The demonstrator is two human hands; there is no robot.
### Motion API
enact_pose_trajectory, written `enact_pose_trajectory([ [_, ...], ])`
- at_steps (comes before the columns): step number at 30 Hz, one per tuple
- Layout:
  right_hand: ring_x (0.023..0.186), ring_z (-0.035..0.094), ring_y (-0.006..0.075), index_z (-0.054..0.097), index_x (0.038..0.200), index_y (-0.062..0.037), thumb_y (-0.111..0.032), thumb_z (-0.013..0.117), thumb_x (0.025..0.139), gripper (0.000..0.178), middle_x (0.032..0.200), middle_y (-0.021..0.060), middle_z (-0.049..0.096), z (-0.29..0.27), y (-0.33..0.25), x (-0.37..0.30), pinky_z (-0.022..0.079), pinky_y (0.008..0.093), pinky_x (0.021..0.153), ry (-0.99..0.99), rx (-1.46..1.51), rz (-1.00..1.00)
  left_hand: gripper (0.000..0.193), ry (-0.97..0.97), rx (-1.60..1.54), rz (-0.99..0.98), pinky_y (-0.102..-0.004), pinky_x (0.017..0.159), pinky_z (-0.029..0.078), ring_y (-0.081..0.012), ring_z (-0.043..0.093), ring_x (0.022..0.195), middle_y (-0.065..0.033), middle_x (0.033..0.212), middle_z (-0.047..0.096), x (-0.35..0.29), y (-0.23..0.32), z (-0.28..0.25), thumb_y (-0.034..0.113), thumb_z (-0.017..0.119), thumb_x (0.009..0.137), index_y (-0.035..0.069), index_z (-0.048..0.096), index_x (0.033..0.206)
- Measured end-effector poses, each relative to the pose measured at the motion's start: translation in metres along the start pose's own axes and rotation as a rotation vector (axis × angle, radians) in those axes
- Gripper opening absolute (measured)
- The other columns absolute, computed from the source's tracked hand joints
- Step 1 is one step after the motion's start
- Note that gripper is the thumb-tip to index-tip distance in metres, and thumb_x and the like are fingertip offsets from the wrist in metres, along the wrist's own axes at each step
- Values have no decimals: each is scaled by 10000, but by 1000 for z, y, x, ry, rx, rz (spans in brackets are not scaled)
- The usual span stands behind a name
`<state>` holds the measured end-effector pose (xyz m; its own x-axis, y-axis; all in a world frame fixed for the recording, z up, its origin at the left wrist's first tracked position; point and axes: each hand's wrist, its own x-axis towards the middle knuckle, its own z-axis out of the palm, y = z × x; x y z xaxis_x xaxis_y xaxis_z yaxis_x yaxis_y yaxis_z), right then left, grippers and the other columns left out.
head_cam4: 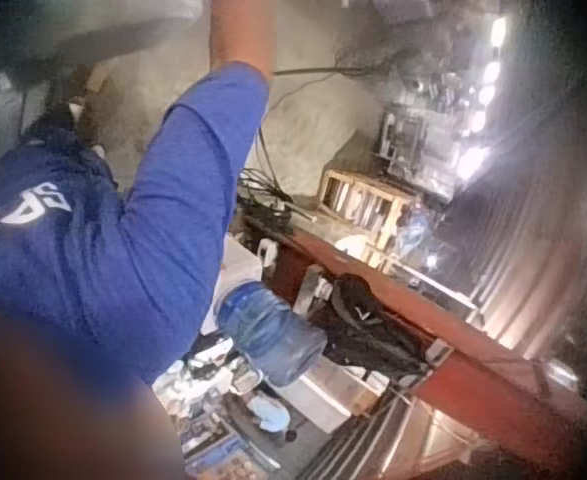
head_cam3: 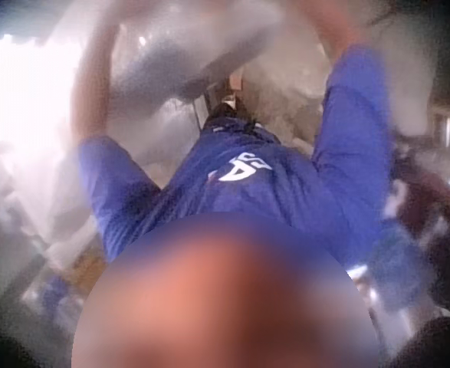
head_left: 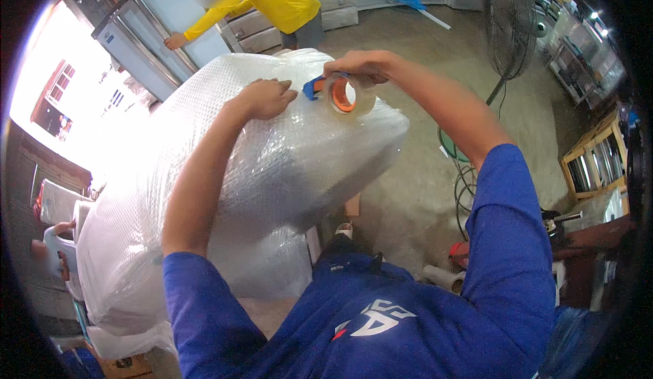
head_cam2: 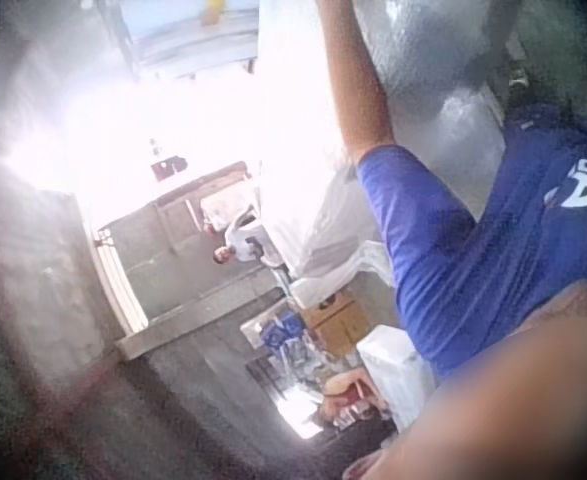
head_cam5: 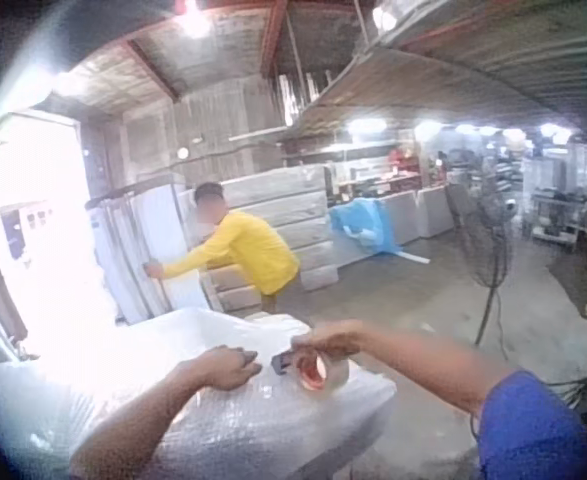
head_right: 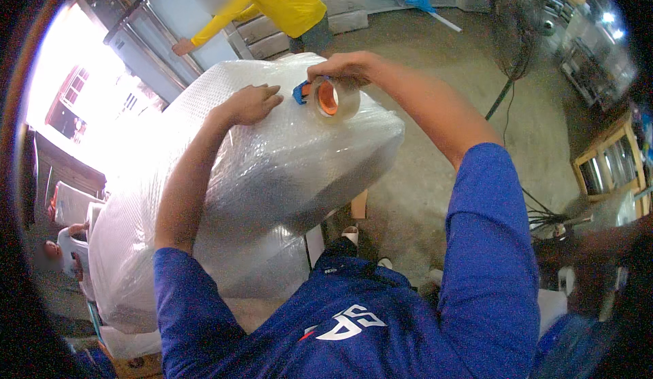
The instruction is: The person wraps a large piece of furniture with bubble wrap and secures it using a handheld tape dispenser. They rotate the item to cover all sides and apply multiple strips of tape to ensure the wrapping stays in place.
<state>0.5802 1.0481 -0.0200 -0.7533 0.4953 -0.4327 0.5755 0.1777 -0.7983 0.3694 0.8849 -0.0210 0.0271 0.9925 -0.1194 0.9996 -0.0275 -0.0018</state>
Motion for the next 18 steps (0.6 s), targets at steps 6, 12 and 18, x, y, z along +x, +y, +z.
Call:
enact_pose_trajectory([
  [6,807,569,133,727,1059,-159,-483,607,902,379,947,1,654,-20,3,-44,473,330,699,-116,-40,62,647,9,50,-38,-519,1194,319,-366,522,1357,-231,1430,580,3,23,-3,510,427,1001,-23,645,1294],
  [12,758,577,116,764,1066,-48,-411,692,905,404,898,12,688,-31,71,-121,471,274,656,34,56,47,848,79,318,94,-529,1190,329,-421,410,1442,-241,1540,453,-65,160,17,626,678,860,14,538,1431],
  [18,763,609,106,673,1338,-22,-364,744,875,580,965,47,737,33,167,-190,501,291,686,217,75,-261,674,390,698,111,-545,1175,351,-451,303,1504,-211,1624,338,-51,169,96,521,731,847,75,564,1324],
])
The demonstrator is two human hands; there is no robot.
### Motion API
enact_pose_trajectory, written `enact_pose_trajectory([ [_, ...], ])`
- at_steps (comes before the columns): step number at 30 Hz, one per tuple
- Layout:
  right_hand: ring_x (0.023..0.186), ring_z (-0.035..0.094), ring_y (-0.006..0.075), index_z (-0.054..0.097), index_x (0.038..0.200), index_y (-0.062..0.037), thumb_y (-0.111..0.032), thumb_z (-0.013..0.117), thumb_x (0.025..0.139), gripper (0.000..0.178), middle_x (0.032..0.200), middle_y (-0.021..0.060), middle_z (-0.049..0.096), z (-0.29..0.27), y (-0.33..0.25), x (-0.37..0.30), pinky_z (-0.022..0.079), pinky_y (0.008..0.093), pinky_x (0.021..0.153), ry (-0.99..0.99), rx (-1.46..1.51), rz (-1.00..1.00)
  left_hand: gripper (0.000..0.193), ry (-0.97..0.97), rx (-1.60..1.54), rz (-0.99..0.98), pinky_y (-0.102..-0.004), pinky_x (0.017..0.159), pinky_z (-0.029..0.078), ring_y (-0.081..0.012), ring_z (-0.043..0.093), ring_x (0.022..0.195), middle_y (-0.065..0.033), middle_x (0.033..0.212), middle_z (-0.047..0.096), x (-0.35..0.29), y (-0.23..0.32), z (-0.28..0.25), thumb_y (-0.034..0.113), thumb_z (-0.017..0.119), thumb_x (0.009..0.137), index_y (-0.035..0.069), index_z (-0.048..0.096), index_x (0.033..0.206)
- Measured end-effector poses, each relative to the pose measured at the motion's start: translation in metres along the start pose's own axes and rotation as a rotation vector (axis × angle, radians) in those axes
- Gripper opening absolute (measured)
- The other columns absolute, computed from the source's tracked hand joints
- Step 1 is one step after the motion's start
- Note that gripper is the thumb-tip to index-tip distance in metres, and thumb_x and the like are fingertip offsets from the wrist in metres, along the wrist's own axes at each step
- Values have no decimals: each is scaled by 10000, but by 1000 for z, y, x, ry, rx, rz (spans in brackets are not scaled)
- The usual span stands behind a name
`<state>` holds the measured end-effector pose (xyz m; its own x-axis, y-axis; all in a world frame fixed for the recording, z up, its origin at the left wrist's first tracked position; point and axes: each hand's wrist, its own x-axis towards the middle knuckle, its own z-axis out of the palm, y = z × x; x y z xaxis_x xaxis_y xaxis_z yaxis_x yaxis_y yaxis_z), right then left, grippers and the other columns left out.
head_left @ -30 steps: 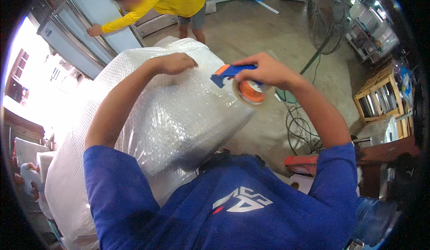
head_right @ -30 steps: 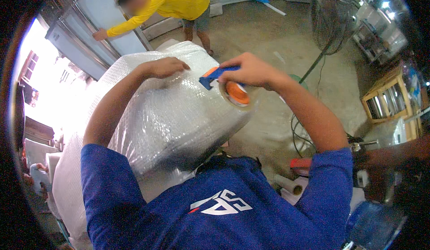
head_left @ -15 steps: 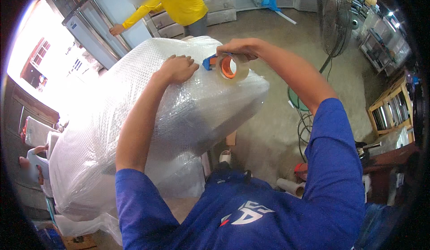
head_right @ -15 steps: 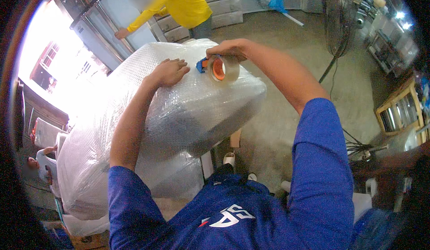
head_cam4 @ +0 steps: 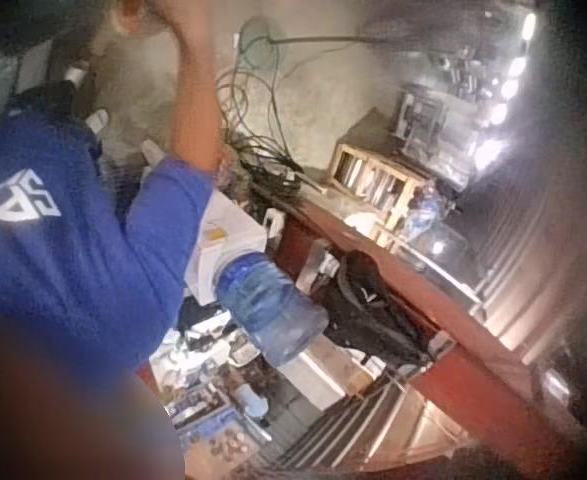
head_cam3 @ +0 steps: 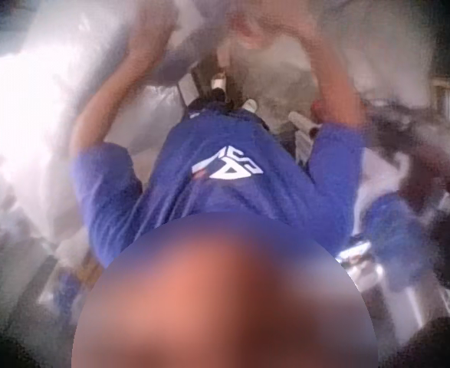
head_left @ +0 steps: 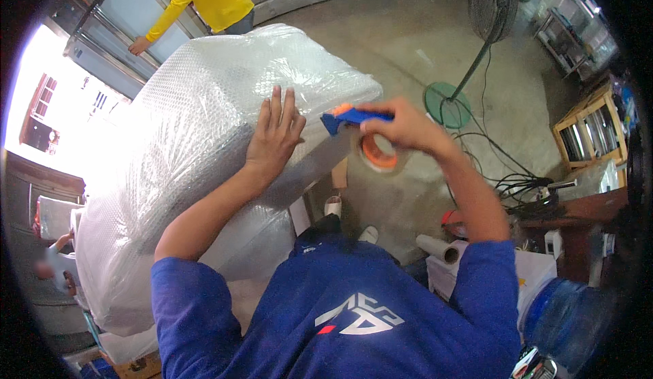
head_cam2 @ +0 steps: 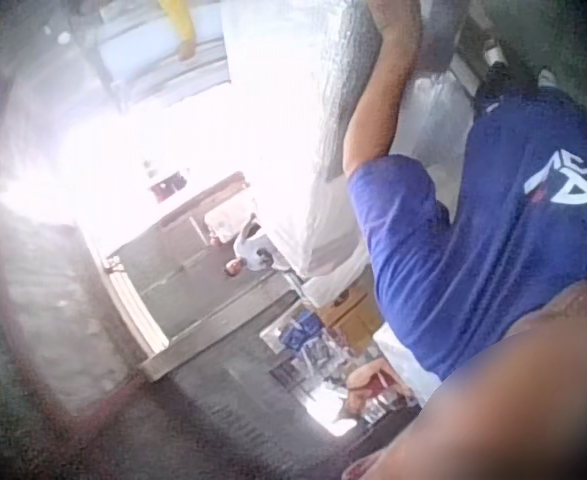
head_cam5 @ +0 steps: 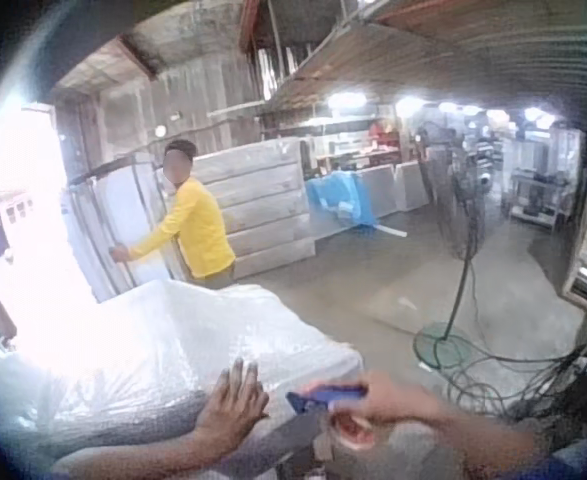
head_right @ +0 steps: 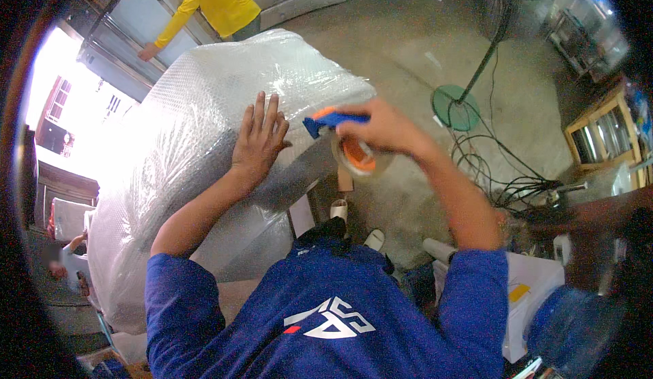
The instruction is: The person wraps a large piece of furniture with bubble wrap and secures it using a handheld tape dispenser. They rotate the item to cover all sides and apply multiple strips of tape to ensure the wrapping stays in place.
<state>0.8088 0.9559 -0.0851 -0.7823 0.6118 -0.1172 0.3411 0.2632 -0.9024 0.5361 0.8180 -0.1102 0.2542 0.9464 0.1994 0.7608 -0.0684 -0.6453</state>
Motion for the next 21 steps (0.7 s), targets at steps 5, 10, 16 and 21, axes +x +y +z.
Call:
enact_pose_trajectory([
  [5,804,686,194,620,1415,-101,-317,805,827,654,962,182,749,132,65,-54,557,377,763,349,147,-11,188,76,-67,-35,-504,1119,413,-439,408,1445,-180,1551,469,4,2,25,224,649,931,92,642,1064],
  [10,753,695,364,534,1495,-145,-266,806,799,757,867,213,673,248,138,-17,573,459,708,649,0,-224,252,50,-107,-128,-496,1149,369,-357,412,1463,-166,1545,484,0,20,23,164,617,907,61,623,1137],
  [16,766,683,429,524,1503,-215,-354,800,776,790,892,227,641,298,194,-10,583,511,702,690,-11,-212,738,-249,-462,454,-475,1303,85,-280,184,1579,-185,1668,283,-28,67,53,310,536,937,-36,341,1559],
  [21,886,709,441,598,1428,-201,-385,807,764,720,977,253,711,274,184,-19,584,507,798,244,-224,64,748,-165,37,547,-479,1305,5,-293,118,1592,-154,1696,228,-42,81,81,375,450,978,-15,283,1594],
])
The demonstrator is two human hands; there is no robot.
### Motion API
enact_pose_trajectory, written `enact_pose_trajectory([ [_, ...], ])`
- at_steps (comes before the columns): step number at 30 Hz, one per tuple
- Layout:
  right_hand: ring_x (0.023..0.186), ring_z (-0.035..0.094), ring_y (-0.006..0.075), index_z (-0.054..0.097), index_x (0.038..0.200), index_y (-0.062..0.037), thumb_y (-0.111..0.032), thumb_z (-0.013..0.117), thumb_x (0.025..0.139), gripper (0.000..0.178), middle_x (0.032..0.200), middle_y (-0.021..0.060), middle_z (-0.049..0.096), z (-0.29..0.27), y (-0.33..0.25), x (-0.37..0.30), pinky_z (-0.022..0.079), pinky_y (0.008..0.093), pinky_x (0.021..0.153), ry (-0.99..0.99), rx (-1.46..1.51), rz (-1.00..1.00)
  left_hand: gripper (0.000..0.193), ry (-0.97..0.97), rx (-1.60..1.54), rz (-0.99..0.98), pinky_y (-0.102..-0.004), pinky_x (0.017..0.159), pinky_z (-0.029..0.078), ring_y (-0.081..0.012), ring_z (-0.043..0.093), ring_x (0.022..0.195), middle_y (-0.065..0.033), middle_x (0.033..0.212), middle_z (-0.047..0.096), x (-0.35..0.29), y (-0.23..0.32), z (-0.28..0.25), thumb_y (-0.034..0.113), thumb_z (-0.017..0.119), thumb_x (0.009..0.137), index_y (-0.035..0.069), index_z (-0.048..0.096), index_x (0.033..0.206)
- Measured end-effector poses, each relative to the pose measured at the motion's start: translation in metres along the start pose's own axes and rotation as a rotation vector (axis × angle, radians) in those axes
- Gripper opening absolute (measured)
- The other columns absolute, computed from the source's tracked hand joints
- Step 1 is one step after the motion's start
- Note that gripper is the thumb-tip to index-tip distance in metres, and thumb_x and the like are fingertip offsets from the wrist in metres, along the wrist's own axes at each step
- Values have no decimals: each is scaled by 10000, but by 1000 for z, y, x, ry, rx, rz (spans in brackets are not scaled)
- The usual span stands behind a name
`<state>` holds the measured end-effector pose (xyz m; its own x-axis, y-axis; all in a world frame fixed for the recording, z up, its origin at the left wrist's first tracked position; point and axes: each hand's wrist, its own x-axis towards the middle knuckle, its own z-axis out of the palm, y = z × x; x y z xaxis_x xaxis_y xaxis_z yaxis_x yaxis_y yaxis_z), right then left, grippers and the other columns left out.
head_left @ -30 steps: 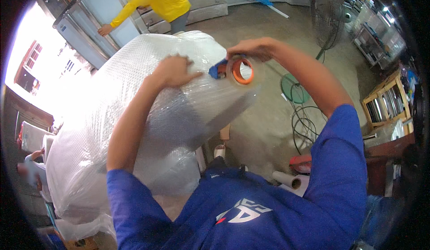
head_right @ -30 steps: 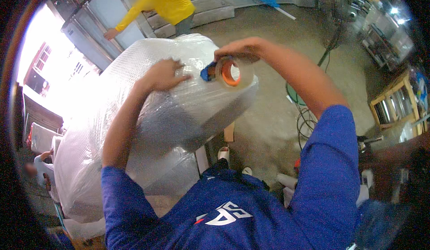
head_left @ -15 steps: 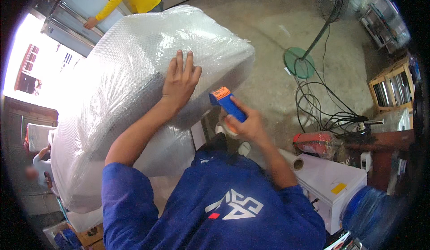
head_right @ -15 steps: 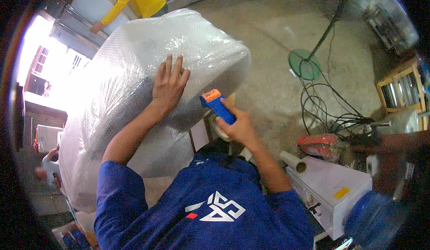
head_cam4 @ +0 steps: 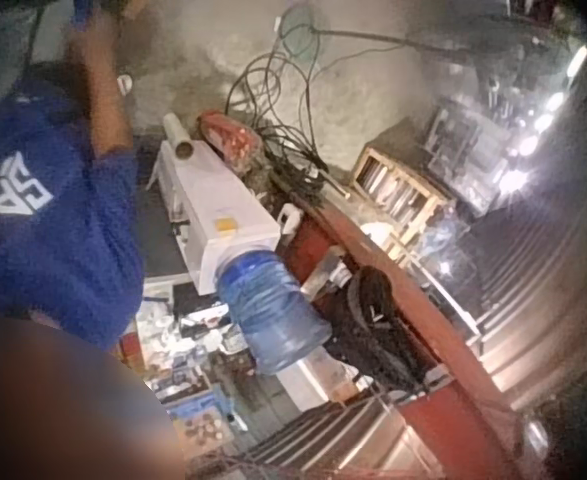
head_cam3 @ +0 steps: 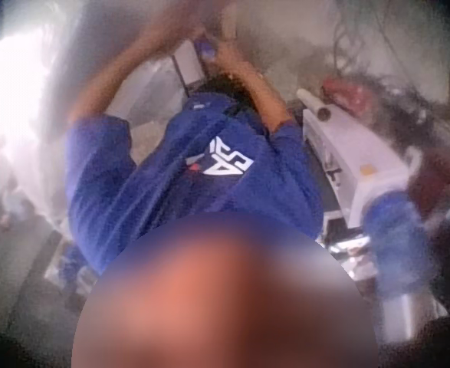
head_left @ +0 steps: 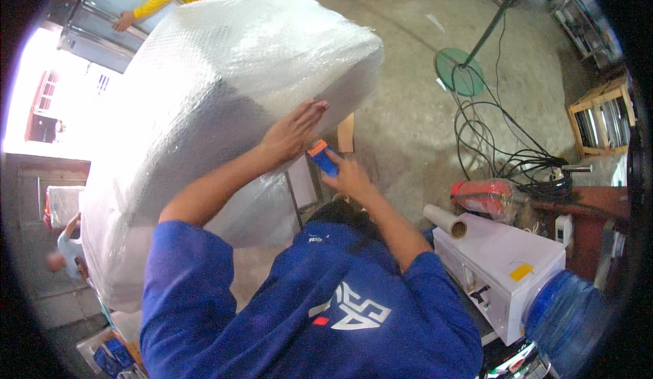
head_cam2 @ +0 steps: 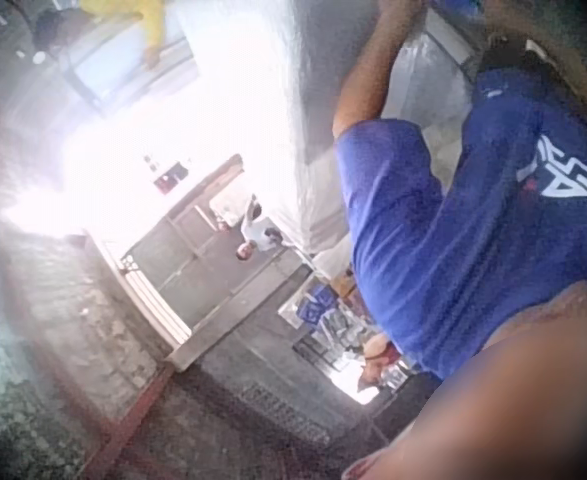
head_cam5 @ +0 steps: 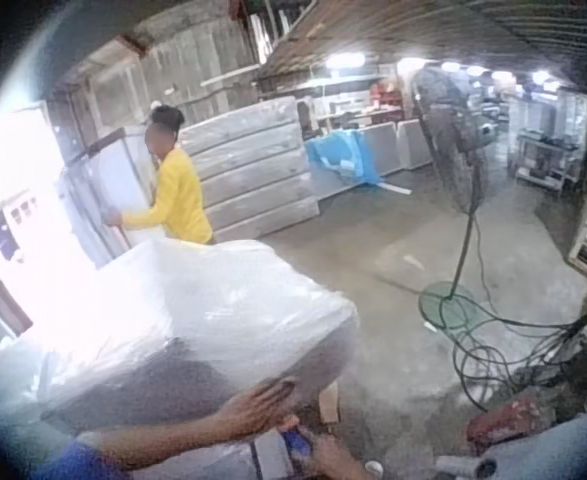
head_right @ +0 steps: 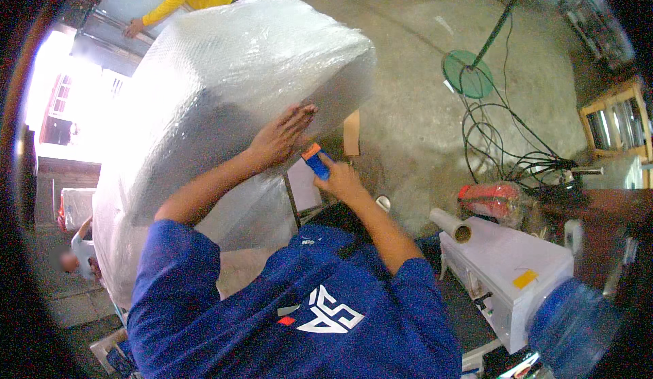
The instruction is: The person wraps a large piece of furniture with bubble wrap and secures it using a handheld tape dispenser. They rotate the item to cover all sides and apply multiple strips of tape to ensure the wrapping stays in place.
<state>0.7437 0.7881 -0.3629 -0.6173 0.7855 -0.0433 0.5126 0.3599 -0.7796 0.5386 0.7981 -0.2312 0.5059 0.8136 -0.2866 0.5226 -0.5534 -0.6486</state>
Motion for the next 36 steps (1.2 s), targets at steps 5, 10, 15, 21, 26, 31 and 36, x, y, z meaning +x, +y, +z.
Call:
enact_pose_trajectory([
  [5,884,732,372,759,1155,-187,-407,810,744,469,1006,174,757,-56,-34,61,584,454,817,-434,-416,-53,706,-220,334,177,-506,1299,-10,-306,69,1595,-121,1719,158,-2,44,33,400,397,1024,32,272,1613],
  [10,774,732,266,810,925,-165,-377,785,791,252,852,110,769,-51,-22,71,574,399,793,-457,-339,-183,711,-114,213,-31,-523,1295,-26,-324,87,1590,-115,1722,147,-5,101,86,391,416,996,8,326,1588],
  [15,725,691,190,804,1012,-128,-323,745,896,235,733,62,741,39,55,13,549,361,733,-841,-547,173,755,-52,72,-147,-477,1301,3,-302,106,1588,-101,1721,160,-24,110,93,439,471,964,20,346,1579],
  [21,730,655,158,770,1155,-83,-365,770,905,378,883,41,758,58,84,-130,544,359,689,-794,-49,438,718,-325,-592,-198,-499,1273,150,-331,230,1548,-189,1665,264,-37,109,28,392,587,928,52,414,1536],
  [26,765,670,146,747,1153,1,-223,746,876,356,935,73,757,31,20,-256,538,305,697,-244,213,474,623,640,-939,-455,-583,1239,213,-416,289,1516,-266,1605,343,-153,109,-36,358,683,900,53,548,1426],
  [31,914,655,145,691,1287,22,-101,631,849,459,1052,59,738,47,-22,-315,512,283,822,-74,551,541,578,871,-584,-1229,-579,1162,338,-433,453,1388,-239,1463,504,-407,25,-57,350,695,906,51,565,1383],
  [36,873,657,158,678,1291,29,-86,687,882,424,1064,67,727,87,-62,-275,522,270,761,-224,132,370,695,318,-203,-1539,-536,1218,275,-407,409,1443,-255,1539,448,-587,16,-21,545,522,1014,20,502,1470],
])
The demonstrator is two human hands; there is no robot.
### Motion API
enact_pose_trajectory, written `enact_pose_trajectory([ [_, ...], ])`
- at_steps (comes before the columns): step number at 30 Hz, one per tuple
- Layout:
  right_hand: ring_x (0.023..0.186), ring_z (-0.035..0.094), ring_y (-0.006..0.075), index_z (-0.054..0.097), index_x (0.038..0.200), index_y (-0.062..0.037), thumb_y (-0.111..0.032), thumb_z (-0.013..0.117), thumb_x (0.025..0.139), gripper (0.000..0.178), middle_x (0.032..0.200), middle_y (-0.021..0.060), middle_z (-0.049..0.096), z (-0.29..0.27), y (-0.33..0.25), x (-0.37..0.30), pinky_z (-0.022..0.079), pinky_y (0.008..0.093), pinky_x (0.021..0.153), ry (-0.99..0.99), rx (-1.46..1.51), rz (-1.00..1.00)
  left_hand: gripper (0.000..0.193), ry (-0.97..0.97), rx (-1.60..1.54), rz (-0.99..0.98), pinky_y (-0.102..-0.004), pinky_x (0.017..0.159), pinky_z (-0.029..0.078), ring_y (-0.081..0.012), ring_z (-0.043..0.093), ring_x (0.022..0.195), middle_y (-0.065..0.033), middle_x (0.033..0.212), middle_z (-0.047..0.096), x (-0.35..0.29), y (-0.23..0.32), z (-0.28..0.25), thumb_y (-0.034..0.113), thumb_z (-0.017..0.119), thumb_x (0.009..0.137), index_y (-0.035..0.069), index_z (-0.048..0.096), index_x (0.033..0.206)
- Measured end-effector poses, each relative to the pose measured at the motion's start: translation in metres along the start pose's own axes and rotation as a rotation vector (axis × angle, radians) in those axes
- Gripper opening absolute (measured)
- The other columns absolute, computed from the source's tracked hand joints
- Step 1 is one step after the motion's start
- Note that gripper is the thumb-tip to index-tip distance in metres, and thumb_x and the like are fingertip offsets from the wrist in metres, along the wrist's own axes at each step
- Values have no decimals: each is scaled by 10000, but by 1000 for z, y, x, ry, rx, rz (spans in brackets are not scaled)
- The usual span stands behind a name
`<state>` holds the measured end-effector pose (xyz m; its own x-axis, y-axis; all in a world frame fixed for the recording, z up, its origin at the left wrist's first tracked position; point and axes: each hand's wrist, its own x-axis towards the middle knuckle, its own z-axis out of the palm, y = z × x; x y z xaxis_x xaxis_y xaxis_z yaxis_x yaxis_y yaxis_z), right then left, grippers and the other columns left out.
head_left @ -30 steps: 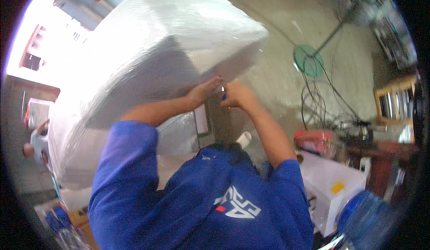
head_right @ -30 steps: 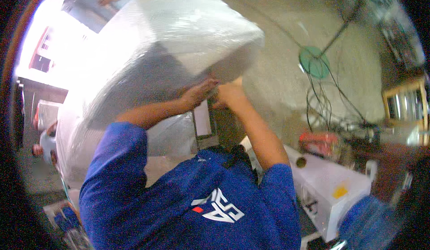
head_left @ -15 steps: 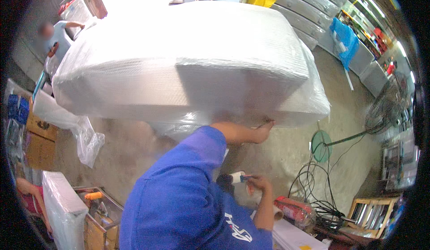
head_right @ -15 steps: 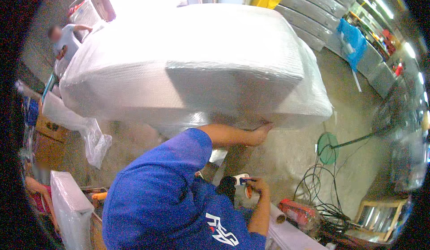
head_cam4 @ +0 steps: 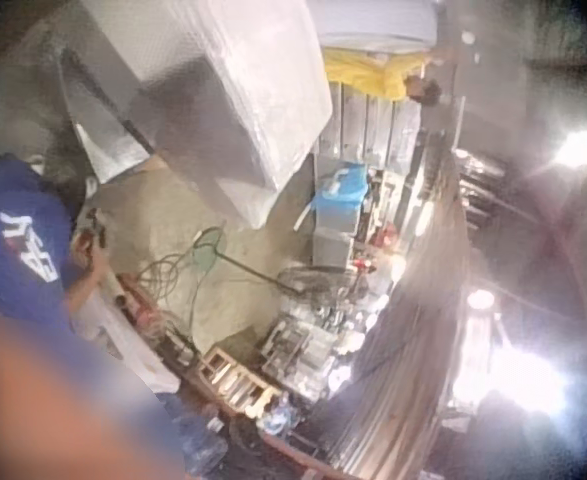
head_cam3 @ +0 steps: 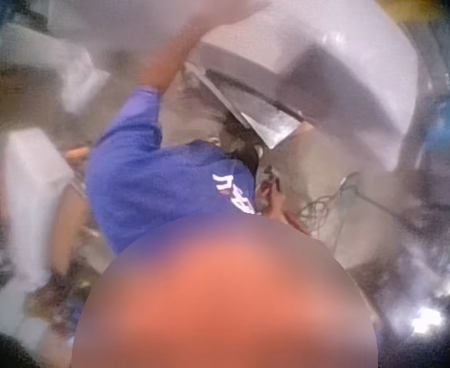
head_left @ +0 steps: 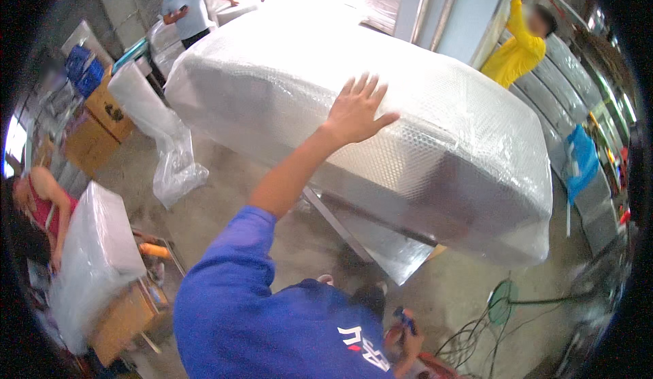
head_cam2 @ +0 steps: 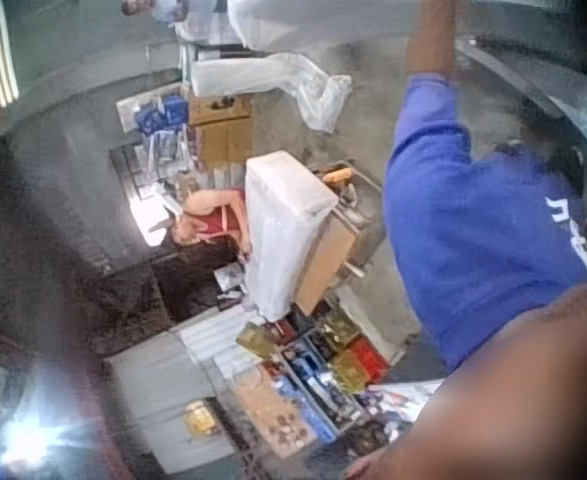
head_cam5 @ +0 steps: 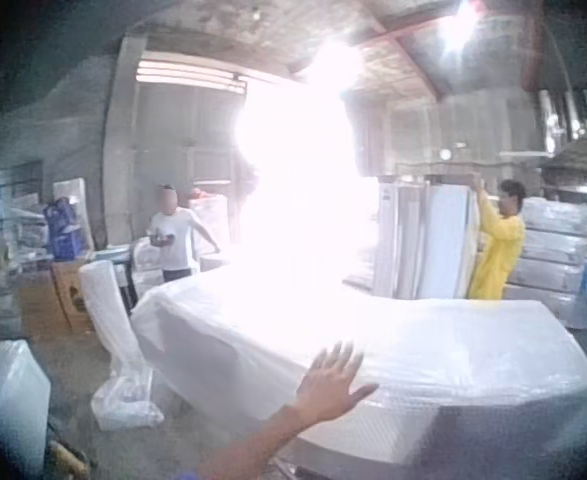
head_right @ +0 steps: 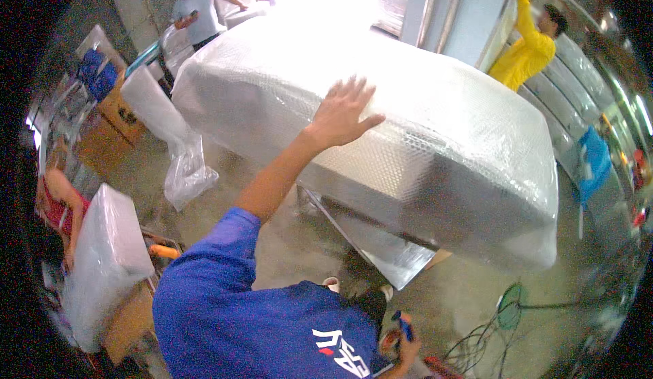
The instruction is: The person wraps a large piece of furniture with bubble wrap and secures it using a handheld tape dispenser. They rotate the item to cover all sides and apply multiple strips of tape to ensure the wrapping stays in place.
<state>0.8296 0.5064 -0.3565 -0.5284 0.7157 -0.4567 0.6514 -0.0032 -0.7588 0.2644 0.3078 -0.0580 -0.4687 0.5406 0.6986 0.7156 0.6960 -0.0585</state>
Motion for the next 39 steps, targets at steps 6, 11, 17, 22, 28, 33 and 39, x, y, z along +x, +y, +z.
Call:
enact_pose_trajectory([
  [6,858,707,198,666,1354,-55,-362,837,771,681,1019,139,763,26,-155,27,561,356,812,-199,-137,-315,700,-191,-163,12,-499,1207,318,-364,439,1438,-226,1491,526,-23,-26,-3,553,515,1028,-20,540,1428],
  [11,882,668,169,634,1413,-113,-324,843,770,708,1042,93,746,23,-264,29,539,349,868,-351,-77,-421,626,-289,-263,119,-497,1187,349,-371,461,1418,-208,1493,530,-15,-45,-36,446,627,998,0,544,1430],
  [17,1210,612,187,608,1437,-97,-279,870,764,745,1357,142,672,62,-323,40,444,348,1073,-444,139,-596,610,-442,-451,320,-512,1150,388,-370,491,1386,-187,1481,541,8,-100,-55,412,685,960,19,567,1411],
  [22,1236,612,215,604,1453,-163,-303,858,789,724,1376,132,665,140,-341,54,433,369,1095,-523,122,-496,697,-268,-419,260,-537,1149,358,-416,484,1378,-214,1462,545,10,-215,-76,545,601,981,12,552,1428],
  [28,1209,619,213,605,1448,-144,-294,843,810,697,1348,122,675,187,-348,47,441,363,1076,-477,108,-397,817,-638,17,-171,-554,1215,252,-470,346,1477,-250,1582,416,11,-349,-59,637,382,1031,-21,455,1510],
  [33,1129,655,213,587,1458,-96,-218,824,814,697,1215,94,710,207,-364,54,502,366,996,-556,116,-258,906,-579,-220,-2,-557,1229,228,-523,350,1454,-315,1525,450,-21,-374,-60,671,430,1001,-114,467,1453],
  [39,1211,631,274,488,1478,49,-342,775,837,804,1374,192,620,255,-349,32,479,434,1083,-457,232,-237,864,-535,-441,143,-557,1234,259,-434,347,1488,-245,1565,429,-45,-434,-97,697,519,953,12,496,1478],
])
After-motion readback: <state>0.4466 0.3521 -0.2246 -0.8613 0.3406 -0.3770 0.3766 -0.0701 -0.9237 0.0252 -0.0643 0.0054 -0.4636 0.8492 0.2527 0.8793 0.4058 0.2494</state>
